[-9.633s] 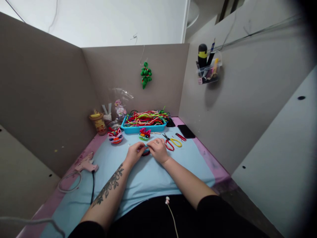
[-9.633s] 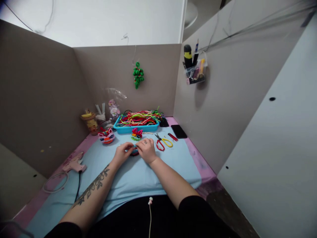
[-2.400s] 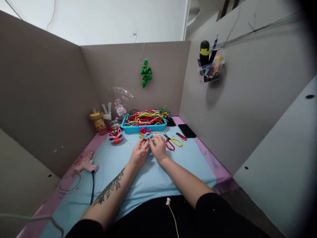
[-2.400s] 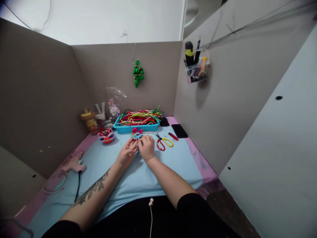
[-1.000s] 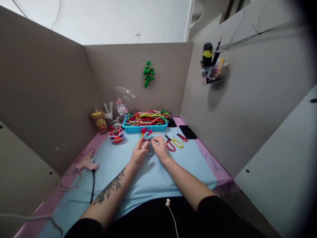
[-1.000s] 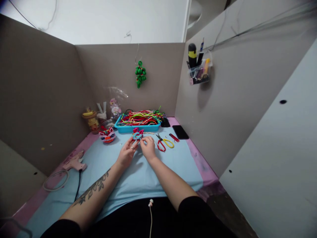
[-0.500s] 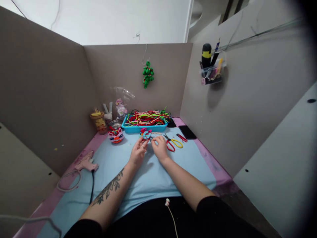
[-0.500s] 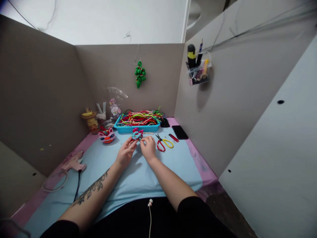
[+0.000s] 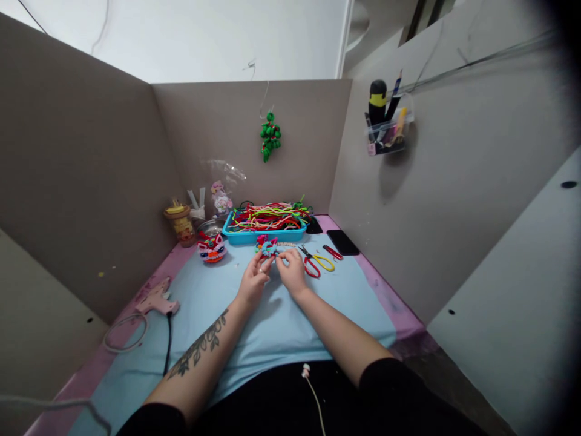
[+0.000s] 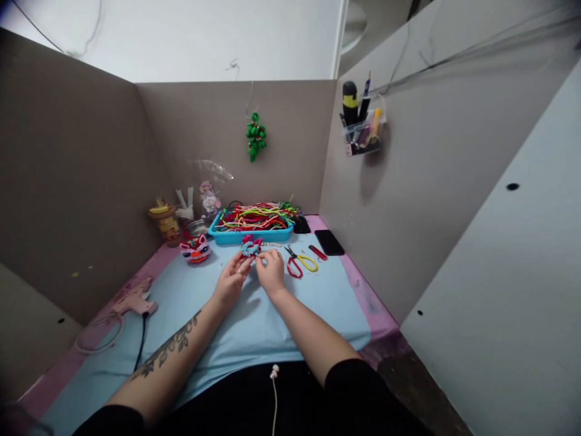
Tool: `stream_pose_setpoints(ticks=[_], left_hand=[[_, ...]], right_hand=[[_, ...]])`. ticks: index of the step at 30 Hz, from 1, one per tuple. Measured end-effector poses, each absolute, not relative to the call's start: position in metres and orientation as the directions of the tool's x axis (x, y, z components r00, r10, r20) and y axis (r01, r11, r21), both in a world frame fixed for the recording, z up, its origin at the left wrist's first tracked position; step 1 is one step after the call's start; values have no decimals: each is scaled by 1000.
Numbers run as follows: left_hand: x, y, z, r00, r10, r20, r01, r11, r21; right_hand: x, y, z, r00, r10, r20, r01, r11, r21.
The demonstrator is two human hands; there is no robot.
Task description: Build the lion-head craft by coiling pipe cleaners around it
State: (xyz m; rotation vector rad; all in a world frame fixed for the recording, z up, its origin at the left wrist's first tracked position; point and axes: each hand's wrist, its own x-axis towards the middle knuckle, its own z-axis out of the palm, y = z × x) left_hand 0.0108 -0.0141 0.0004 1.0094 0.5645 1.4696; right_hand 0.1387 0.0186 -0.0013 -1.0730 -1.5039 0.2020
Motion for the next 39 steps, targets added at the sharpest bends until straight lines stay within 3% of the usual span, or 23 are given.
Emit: stream_pose_setpoints(ticks=[17, 27, 39], left_hand=[[11, -8, -9, 85, 923, 375, -480, -292, 827], [8, -13, -3, 59, 936, 347, -473, -280, 835], [3, -6, -9, 93, 907, 411, -347, -357, 867]], right_hand=[[136, 13, 4, 150, 728, 669, 412, 569, -712], [137, 8, 8, 140, 709, 691, 366, 612, -701], [143, 11, 12, -34, 789, 613, 370, 580, -725]])
